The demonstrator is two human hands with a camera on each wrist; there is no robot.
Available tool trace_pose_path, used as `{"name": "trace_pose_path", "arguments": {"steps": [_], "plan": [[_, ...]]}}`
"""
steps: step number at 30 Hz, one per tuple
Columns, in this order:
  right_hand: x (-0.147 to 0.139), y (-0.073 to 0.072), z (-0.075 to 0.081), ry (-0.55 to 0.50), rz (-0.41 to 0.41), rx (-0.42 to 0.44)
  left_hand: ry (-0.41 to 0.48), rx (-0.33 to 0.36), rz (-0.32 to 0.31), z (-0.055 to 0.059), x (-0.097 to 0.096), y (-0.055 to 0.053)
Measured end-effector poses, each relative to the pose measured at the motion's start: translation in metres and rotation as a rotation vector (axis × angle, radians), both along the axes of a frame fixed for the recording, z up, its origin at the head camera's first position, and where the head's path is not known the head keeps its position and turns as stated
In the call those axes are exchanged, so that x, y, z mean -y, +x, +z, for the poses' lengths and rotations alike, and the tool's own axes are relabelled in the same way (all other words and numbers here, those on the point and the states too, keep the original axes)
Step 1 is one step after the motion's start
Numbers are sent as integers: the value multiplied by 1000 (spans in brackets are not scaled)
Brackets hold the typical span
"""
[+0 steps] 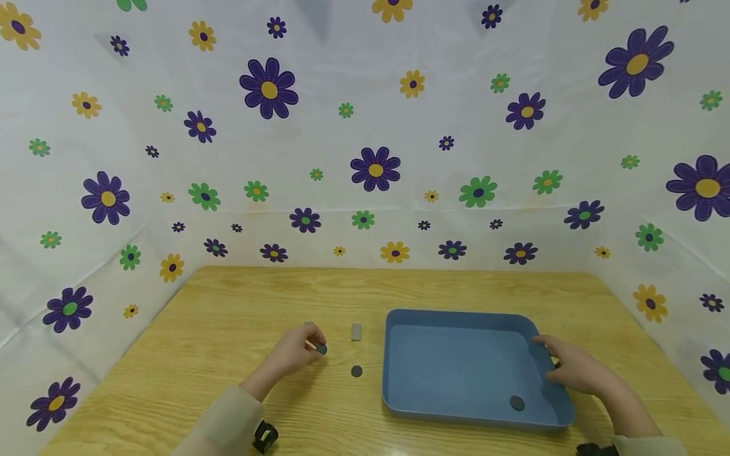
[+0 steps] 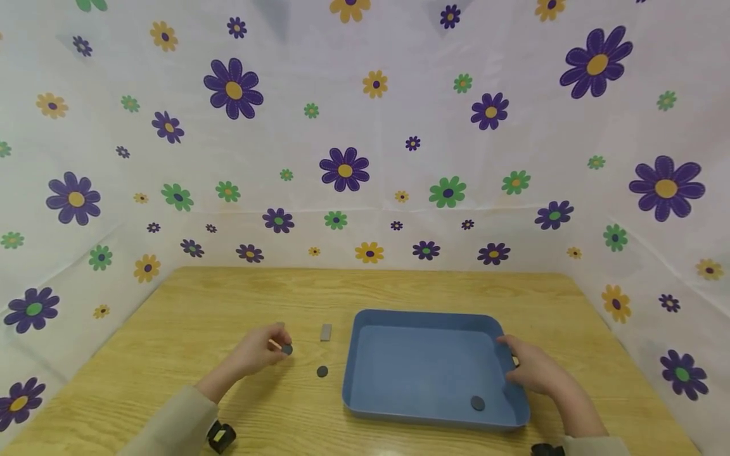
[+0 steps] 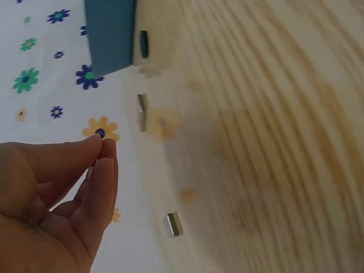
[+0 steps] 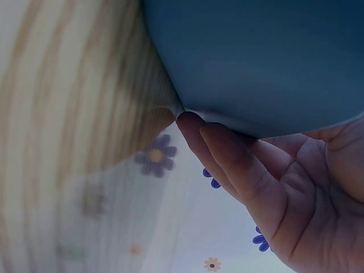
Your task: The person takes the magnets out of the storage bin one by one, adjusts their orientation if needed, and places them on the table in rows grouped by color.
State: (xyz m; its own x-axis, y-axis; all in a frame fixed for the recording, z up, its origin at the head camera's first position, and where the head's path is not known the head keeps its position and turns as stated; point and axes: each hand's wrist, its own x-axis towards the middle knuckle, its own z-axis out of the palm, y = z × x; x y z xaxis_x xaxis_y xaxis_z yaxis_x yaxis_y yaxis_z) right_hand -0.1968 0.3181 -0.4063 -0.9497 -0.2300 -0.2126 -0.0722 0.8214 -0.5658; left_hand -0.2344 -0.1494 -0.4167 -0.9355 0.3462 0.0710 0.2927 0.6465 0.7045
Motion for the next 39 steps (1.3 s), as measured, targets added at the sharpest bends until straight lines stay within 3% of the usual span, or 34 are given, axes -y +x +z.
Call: {"name": "trace_pose_path", "arguments": {"steps": [7, 15, 20, 31, 39], "plan": [[1, 1, -1, -25, 6, -3, -138, -6, -83, -7, -5, -8], [2, 1, -1, -17, -1, -9, -231, 17, -81, -11, -12, -9], [1, 1, -1, -28, 1, -15, -293, -43, -109, -14, -12, -13], [1, 2, 0, -26, 7, -21, -377, -56, -89, -14, -15, -10], [0, 1, 1, -27, 1, -6, -366, -49, -100, -14, -15, -11]]}}
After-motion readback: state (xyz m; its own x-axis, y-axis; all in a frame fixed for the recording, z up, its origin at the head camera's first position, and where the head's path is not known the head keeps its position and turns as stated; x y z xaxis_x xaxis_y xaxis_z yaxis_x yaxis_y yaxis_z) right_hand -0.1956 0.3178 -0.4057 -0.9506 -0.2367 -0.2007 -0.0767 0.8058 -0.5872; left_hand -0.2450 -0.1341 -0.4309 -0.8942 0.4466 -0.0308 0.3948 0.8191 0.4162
